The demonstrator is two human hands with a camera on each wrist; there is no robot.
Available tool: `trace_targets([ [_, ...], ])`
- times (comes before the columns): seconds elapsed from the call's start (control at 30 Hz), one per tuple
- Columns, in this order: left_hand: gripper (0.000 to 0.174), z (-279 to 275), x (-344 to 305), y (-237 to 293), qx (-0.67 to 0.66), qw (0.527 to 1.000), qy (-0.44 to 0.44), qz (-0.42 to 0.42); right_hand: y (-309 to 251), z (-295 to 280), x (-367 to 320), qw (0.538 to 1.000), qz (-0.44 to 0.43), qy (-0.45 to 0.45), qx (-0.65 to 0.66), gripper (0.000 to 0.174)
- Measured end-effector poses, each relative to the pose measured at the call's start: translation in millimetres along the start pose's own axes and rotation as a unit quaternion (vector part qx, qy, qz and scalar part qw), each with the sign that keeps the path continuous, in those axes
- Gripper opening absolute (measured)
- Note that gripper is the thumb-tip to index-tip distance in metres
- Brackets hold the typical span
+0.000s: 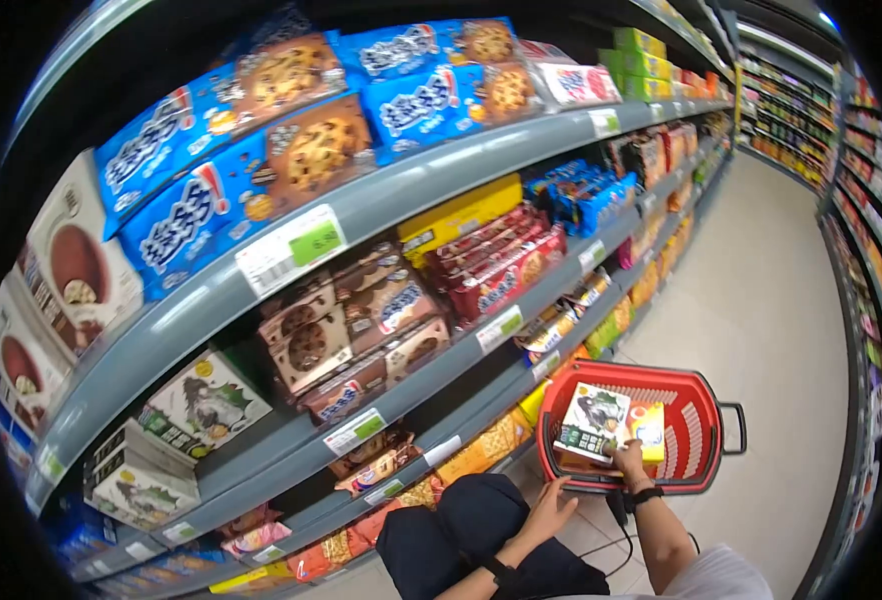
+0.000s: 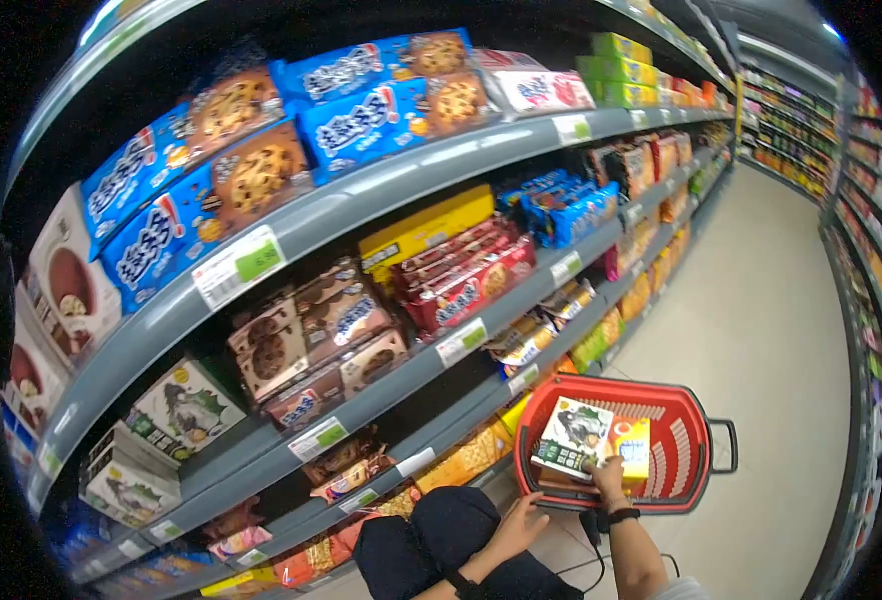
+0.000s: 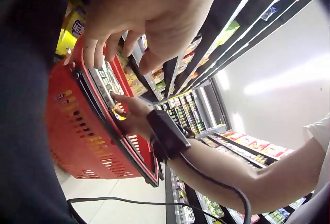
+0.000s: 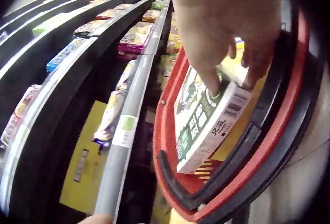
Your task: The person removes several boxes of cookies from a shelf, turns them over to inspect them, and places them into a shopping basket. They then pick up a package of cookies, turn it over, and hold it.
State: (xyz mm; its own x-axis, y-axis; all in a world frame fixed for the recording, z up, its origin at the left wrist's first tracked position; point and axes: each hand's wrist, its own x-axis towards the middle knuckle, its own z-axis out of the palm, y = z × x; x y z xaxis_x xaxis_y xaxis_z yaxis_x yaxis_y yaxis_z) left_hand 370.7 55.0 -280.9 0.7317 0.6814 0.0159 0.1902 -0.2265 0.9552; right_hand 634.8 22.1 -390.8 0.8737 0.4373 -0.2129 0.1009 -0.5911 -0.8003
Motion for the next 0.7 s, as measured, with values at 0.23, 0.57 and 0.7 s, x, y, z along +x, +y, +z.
trace_targets([
  [0.23, 0.061, -12.1, 11.3, 5.0, -0.138, 0.986, 0.04, -0.083, -39.8, -45.4, -48.9, 0.829, 0.091, -0.344, 0.432, 0.037],
  [0.57, 0.036, -97.1, -52.6, 95.4, -0.28, 0.922, 0.259, 0.059, -174.4, -57.1, -190.6, 0.68, -0.042, -0.455, 0.574, 0.062],
  [0.7, 0.038, -154.0, -98.1, 125.6, -0.214, 0.926, 0.301, 0.083, -225.1, -56.4, -201.9, 0.73, -0.151, -0.463, 0.48, 0.076],
])
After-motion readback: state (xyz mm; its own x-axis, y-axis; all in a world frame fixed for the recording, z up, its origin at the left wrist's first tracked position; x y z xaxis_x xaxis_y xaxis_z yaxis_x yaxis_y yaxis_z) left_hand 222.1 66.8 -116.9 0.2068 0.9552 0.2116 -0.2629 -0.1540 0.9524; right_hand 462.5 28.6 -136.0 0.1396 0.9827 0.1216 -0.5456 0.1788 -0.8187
